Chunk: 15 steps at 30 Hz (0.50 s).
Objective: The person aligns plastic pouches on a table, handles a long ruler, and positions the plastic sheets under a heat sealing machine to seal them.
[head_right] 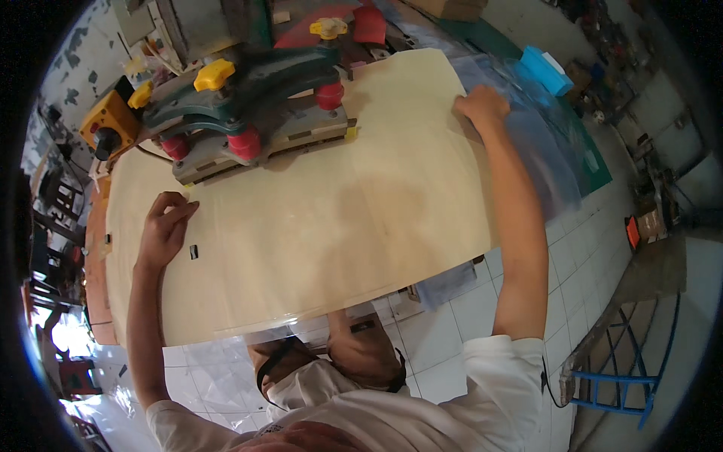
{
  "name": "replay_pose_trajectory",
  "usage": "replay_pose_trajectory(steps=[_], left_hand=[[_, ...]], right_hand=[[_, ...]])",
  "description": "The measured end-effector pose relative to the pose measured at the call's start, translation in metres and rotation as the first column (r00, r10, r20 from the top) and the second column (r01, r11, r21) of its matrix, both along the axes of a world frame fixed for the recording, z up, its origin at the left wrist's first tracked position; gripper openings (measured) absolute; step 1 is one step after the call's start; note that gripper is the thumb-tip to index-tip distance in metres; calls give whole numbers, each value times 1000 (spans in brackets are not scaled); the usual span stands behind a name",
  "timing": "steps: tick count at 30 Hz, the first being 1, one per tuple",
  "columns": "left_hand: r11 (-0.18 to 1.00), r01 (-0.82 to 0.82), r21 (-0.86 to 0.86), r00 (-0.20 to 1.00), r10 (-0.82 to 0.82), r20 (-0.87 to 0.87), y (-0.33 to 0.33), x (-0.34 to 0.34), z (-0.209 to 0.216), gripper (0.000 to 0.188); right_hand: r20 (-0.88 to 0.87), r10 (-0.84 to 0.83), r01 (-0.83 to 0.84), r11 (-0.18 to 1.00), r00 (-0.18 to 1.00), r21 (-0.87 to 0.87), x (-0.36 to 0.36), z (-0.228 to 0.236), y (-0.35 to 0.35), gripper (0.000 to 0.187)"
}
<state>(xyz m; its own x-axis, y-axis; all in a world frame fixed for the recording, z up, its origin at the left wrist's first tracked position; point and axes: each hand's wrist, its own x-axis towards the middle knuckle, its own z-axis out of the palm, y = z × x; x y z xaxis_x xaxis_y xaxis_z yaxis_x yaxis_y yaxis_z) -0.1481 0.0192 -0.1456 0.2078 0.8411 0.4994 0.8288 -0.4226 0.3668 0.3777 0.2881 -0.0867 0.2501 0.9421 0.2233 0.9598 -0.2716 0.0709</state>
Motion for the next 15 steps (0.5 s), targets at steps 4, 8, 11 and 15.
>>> replay_pose_trajectory(steps=[4,8,11,15], left_hand=[[998,25,50,999,-24,-26,2,5,2,29],[999,36,26,998,-35,-52,-2,-1,2,29],[997,14,73,998,-9,-63,-6,6,7,30],[931,170,324,908,-20,-418,-16,8,31,30]], right_hand=[[28,29,-34,977,999,210,18,-7,41,31],[-71,179,-104,803,981,587,4,72,44,29],[15,230,-173,688,973,705,15,151,17,32],[-45,178,-124,825,983,552,-1,218,-68,33]])
